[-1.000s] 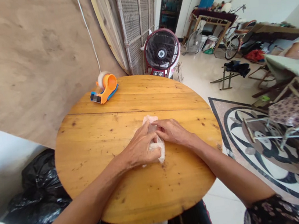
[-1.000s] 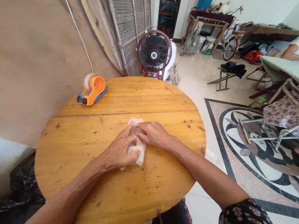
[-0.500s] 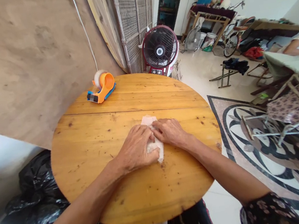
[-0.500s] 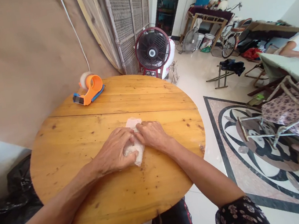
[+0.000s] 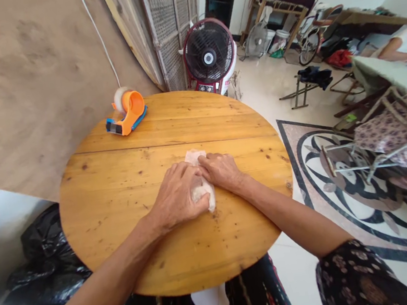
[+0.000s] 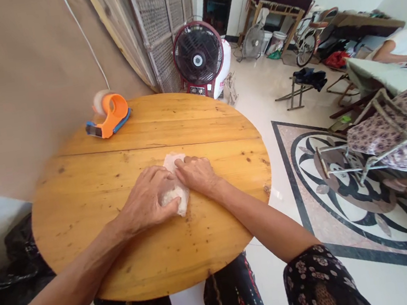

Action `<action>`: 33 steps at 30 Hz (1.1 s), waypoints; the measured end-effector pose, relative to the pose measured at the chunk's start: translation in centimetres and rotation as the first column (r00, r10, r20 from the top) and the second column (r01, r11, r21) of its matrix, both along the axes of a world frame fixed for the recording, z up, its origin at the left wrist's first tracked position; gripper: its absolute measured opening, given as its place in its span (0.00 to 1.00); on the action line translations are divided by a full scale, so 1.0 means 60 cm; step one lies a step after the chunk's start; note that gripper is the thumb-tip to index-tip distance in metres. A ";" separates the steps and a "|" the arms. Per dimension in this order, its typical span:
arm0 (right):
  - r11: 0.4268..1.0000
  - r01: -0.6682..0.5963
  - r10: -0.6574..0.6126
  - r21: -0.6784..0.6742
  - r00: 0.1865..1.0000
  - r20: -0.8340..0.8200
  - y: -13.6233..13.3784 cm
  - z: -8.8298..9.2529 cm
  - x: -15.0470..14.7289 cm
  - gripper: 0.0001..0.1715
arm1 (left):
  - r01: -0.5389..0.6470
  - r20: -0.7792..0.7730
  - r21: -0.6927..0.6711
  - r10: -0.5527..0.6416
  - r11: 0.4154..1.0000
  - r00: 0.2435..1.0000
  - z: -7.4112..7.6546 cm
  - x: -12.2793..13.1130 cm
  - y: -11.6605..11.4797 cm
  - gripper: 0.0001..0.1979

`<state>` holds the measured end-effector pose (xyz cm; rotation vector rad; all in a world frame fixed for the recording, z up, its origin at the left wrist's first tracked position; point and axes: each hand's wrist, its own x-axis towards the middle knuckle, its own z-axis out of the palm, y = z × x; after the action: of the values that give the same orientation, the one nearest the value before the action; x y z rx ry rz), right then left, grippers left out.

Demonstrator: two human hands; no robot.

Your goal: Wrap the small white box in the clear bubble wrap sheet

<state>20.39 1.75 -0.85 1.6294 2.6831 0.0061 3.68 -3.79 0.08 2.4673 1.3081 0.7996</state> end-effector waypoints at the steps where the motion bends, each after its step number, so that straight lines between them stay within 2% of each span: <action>1: 1.000 0.000 0.000 0.007 1.000 0.001 0.000 -0.001 0.000 0.19 | -0.037 -0.009 -0.007 0.037 0.999 0.999 -0.001 0.000 -0.002 0.14; 3: 1.000 -0.005 0.005 0.016 1.000 0.002 0.000 -0.003 -0.001 0.18 | -0.077 -0.021 -0.038 0.076 0.996 0.997 -0.004 0.001 -0.004 0.12; 6: 1.000 -0.003 0.003 0.003 1.000 -0.014 0.004 0.001 0.000 0.18 | -0.073 0.000 -0.075 0.074 0.994 0.997 -0.008 0.002 -0.007 0.10; 12: 0.991 -0.077 0.056 -0.111 0.982 -0.181 0.015 0.028 0.027 0.18 | -0.069 0.056 -0.156 0.078 0.985 0.995 -0.010 0.003 -0.010 0.15; 17: 0.979 -0.148 0.092 -0.137 0.933 -0.348 -0.016 0.051 0.065 0.22 | -0.082 0.059 -0.148 0.092 0.986 0.994 -0.008 0.003 -0.013 0.13; 21: 0.956 -0.222 0.111 -0.194 0.880 -0.461 -0.051 0.060 0.069 0.17 | -0.093 0.068 -0.093 0.099 0.991 0.993 -0.011 0.003 -0.015 0.11; 25: 0.952 -0.232 0.095 -0.200 0.844 -0.529 -0.070 0.063 0.055 0.12 | -0.095 0.071 -0.071 0.100 0.993 0.992 -0.014 0.005 -0.017 0.08; 33: 0.946 -0.257 0.080 -0.196 0.774 -0.628 -0.070 0.042 0.041 0.13 | -0.136 0.098 -0.122 0.148 0.983 0.984 -0.015 0.010 -0.020 0.07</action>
<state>22.88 -2.48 1.68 1.4769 3.0646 -1.0268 4.25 -4.99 -0.85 2.2315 1.4611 0.8506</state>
